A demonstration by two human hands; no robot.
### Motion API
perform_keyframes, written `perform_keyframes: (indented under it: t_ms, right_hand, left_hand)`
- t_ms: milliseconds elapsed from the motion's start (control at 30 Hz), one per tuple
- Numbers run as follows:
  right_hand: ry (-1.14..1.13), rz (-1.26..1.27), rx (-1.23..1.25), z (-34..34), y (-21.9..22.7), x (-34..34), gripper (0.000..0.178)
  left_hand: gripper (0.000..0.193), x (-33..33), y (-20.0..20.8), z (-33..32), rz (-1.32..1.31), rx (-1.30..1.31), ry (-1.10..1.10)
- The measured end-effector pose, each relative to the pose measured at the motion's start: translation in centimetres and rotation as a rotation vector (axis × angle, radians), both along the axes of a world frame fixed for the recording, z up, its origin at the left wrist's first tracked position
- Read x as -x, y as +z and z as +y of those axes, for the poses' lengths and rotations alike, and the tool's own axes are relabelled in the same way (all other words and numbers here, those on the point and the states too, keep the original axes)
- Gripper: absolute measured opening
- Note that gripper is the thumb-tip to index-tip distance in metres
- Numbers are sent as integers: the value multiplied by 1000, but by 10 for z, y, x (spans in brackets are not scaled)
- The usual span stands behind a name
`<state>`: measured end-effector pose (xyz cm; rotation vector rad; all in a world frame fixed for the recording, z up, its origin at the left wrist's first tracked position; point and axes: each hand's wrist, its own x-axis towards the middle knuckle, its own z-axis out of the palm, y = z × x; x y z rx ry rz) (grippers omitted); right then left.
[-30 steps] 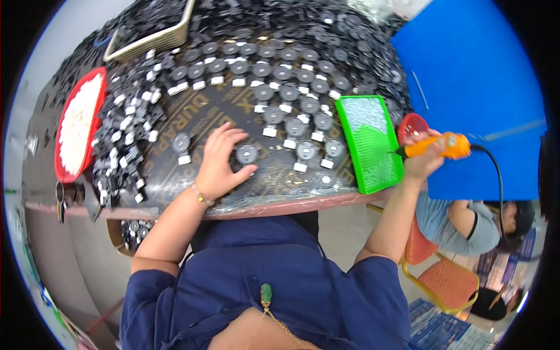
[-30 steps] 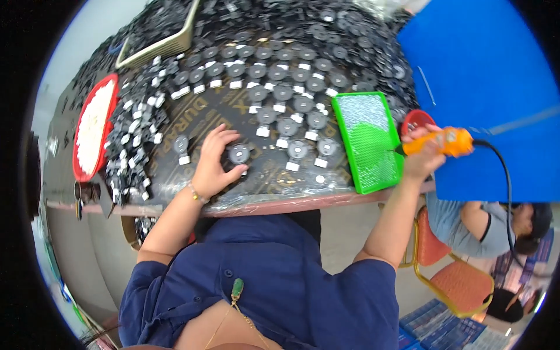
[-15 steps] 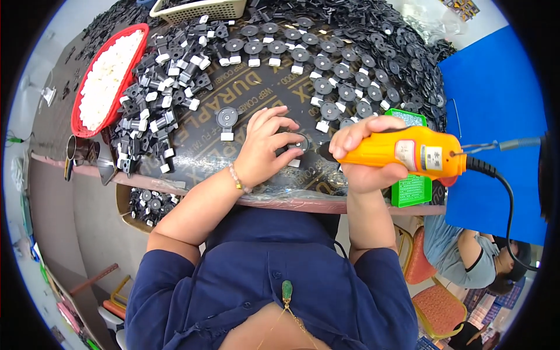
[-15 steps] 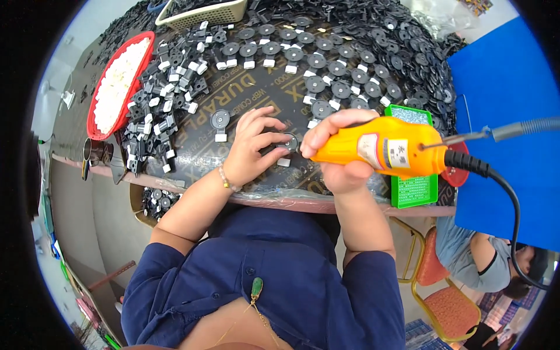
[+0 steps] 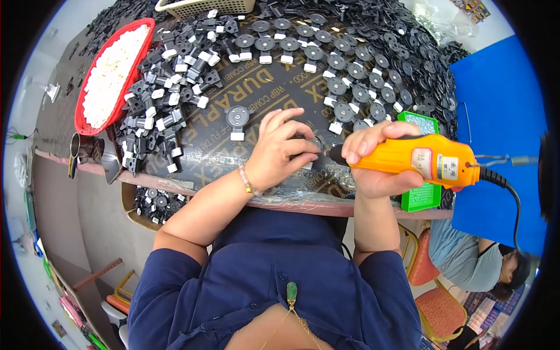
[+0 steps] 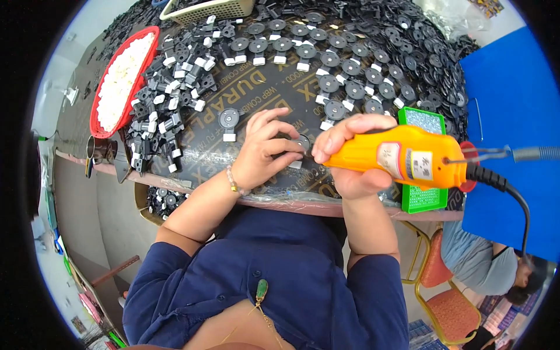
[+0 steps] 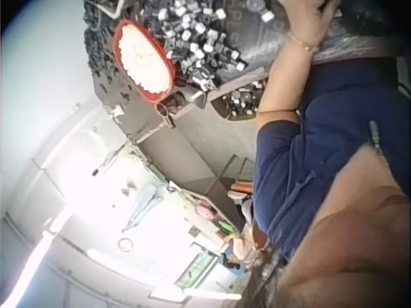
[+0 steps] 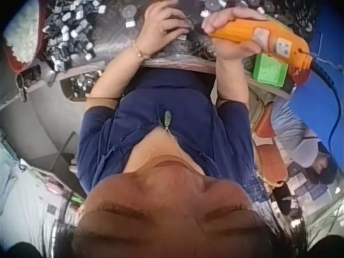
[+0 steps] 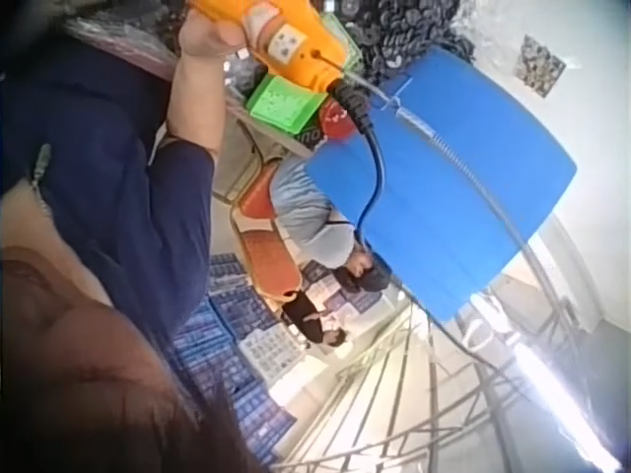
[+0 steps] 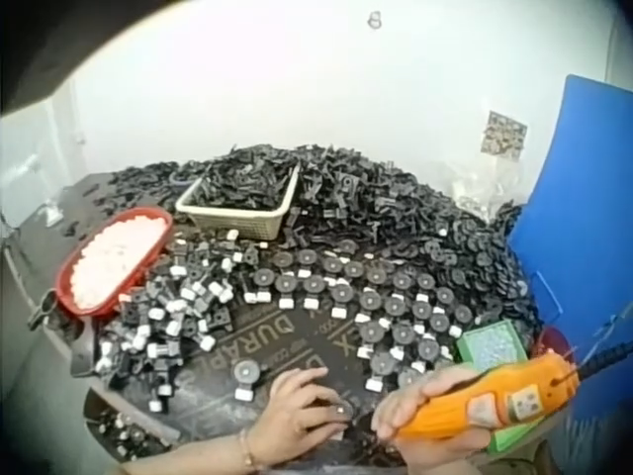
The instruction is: The person assembles plastic components by fitting circular pieces onto plastic bases and securing them with screws using an electric screwdriver.
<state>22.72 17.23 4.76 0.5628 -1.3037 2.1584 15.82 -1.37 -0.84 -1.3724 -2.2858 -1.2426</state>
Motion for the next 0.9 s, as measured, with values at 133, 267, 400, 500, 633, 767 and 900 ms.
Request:
perform_keyframes:
  t_ms: [133, 267, 400, 500, 633, 767, 900]
  right_hand:
    - [-8, 25, -46, -1, -4, -2, 83]
    - [13, 47, -78, -1, -6, -1, 84]
    - [28, 30, -70, -1, -7, 1, 83]
    - [-54, -3, -81, 3, -8, 4, 83]
    - [-37, -69, -55, 2, -11, 4, 82]
    - [-13, -142, -75, -4, -13, 3, 82]
    - [-32, -207, -69, -6, -13, 4, 80]
  left_hand:
    - [16, 0, -6, 2, 11, -10, -21]
    - [18, -4, -2, 1, 78, 48, 4]
    - [32, -4, 2, 0, 94, 104, -29]
    - [69, -2, 2, 0, 14, 169, 69]
    - [66, -4, -3, 1, -15, 194, 81]
    - [61, -3, -5, 3, -12, 224, 72]
    - [56, -2, -3, 6, -26, 221, 63]
